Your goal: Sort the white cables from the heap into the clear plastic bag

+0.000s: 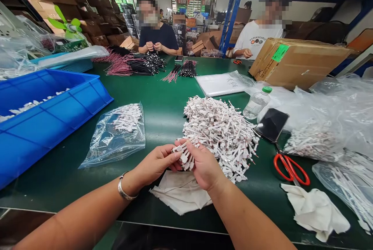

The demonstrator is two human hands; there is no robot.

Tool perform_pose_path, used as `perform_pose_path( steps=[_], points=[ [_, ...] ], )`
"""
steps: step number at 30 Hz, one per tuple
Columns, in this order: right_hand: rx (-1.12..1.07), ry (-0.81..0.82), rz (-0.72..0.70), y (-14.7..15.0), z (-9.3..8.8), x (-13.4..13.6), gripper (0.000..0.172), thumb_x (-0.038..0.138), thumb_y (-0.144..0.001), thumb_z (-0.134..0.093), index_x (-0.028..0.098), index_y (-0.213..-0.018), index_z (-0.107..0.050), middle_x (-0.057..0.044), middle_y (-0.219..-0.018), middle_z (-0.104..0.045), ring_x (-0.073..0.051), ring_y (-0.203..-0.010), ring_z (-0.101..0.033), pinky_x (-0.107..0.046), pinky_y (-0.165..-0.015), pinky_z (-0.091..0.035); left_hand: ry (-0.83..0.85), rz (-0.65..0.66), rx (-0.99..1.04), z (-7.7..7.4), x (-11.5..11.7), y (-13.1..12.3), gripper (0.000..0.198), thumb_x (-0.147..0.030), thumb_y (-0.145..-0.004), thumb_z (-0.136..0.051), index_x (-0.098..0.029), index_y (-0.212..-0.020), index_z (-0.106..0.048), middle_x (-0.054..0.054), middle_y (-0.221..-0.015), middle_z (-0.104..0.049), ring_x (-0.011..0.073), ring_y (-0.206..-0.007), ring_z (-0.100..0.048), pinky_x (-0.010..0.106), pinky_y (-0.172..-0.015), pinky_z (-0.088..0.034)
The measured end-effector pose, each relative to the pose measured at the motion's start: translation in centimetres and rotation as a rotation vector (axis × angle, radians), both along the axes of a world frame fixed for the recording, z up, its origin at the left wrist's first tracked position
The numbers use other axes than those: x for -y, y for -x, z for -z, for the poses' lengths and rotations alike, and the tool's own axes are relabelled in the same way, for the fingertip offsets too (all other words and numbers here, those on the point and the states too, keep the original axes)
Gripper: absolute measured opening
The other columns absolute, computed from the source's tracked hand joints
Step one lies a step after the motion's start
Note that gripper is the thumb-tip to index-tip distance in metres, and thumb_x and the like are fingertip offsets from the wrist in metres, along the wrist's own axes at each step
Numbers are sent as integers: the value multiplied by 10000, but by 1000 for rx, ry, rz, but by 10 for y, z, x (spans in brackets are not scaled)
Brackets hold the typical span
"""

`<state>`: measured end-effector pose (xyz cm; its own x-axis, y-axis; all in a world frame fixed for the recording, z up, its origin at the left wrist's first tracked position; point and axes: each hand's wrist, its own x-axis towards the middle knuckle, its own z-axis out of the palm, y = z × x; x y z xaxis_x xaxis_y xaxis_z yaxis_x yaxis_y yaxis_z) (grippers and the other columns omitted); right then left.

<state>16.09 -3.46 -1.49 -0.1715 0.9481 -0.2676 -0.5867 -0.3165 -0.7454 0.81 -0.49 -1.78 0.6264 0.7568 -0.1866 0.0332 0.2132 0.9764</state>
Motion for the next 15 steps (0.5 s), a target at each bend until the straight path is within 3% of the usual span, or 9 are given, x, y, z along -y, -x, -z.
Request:
perform_pose_path(
  steps=[5, 10, 15],
  points=[
    [-3, -2, -11, 0, 2, 0, 279, 409, -810, -594, 188, -971, -647, -57, -957, -664, -169, -707, -603, -311, -616, -480, 37, -5, 3, -3, 1, -1, 307, -431, -794, -583, -132, -865, -592, 22, -753, -606, 117, -658, -553, 258, -646, -456],
    [26, 19, 22, 0, 3, 1, 299, 429, -792, -615, 193, -974, -649, -66, -1036, -660, -203, -886, -609, -319, -723, -486, 74, 35, 16, -6, 3, -3, 282, -379, -734, -662, -123, -849, -631, 17, -717, -610, 109, -624, -522, 253, -639, -431],
    [-20, 30, -17, 0, 2, 1, 276, 386, -793, -622, 188, -983, -646, -70, -1056, -658, -204, -912, -612, -331, -757, -484, 23, 38, 29, -9, 4, -4, 230, -343, -755, -646, -125, -828, -638, 11, -718, -607, 112, -648, -508, 247, -641, -405]
  ],
)
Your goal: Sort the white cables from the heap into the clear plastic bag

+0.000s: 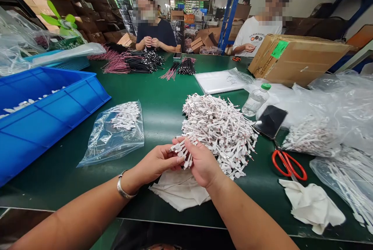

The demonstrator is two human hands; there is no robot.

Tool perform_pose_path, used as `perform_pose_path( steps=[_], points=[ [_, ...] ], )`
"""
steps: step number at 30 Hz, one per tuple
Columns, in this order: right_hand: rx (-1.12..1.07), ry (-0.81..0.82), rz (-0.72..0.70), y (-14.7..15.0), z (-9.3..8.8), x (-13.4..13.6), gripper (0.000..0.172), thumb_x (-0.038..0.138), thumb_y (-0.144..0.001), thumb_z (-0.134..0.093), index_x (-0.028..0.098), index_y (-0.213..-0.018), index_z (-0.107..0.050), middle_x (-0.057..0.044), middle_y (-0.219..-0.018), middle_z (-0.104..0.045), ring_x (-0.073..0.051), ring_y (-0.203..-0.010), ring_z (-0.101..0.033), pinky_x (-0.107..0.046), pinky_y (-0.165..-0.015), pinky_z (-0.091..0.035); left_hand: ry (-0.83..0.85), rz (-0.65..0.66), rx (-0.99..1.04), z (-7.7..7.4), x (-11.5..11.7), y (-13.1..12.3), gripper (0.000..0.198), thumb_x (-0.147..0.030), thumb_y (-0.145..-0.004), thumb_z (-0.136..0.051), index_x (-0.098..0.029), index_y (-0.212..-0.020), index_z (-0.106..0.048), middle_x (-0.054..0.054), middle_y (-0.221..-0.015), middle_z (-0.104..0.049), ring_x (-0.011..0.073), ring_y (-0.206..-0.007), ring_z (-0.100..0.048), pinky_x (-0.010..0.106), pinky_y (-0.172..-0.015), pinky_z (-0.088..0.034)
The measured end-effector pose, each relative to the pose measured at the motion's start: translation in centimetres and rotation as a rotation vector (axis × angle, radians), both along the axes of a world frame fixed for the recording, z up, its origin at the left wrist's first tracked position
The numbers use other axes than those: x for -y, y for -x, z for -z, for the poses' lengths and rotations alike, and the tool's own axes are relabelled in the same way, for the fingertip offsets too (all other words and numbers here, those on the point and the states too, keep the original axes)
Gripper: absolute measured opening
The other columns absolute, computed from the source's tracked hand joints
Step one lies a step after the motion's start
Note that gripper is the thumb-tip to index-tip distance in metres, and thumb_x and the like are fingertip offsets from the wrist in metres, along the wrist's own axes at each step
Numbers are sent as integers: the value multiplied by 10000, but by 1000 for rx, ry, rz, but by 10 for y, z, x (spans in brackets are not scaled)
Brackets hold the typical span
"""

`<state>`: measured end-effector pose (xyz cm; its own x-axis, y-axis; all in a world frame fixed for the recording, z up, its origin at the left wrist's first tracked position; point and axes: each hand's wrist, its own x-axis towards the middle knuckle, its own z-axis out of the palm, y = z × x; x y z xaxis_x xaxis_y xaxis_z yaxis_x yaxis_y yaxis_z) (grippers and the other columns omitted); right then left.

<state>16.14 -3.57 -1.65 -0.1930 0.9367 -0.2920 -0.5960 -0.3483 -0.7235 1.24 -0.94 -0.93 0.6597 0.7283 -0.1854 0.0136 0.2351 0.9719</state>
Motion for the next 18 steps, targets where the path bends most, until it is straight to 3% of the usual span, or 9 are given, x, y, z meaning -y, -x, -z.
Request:
perform_pose_path(
  steps=[7, 11, 15, 18],
  points=[
    [20, 7, 58, -1, 3, -1, 297, 409, -772, -643, 183, -964, -659, -72, -1059, -665, -207, -988, -599, -354, -894, -441, 3, 82, -48, -1, 2, -2, 287, -347, -733, -660, -130, -919, -632, 34, -847, -622, 134, -744, -524, 260, -711, -398],
    [55, 0, 74, 0, 5, -1, 317, 452, -782, -619, 204, -975, -658, -66, -1092, -659, -221, -1016, -590, -367, -885, -451, 59, 138, -125, 4, 5, -4, 279, -405, -737, -631, -129, -771, -602, -4, -654, -550, 108, -593, -471, 243, -590, -367],
    [73, -14, 53, 3, 4, 0, 302, 427, -797, -611, 198, -988, -660, -69, -1074, -666, -216, -1051, -575, -355, -920, -433, -66, 98, -156, 11, 5, -7, 273, -379, -750, -610, -138, -647, -535, -39, -567, -452, 78, -529, -378, 214, -516, -301],
    [104, -15, 50, 2, 2, 1, 282, 417, -812, -597, 179, -941, -674, -74, -1026, -679, -207, -1023, -589, -352, -936, -426, -214, 87, -225, 8, 10, -5, 258, -370, -771, -578, -140, -654, -568, -29, -570, -490, 91, -539, -411, 212, -515, -322]
  ],
)
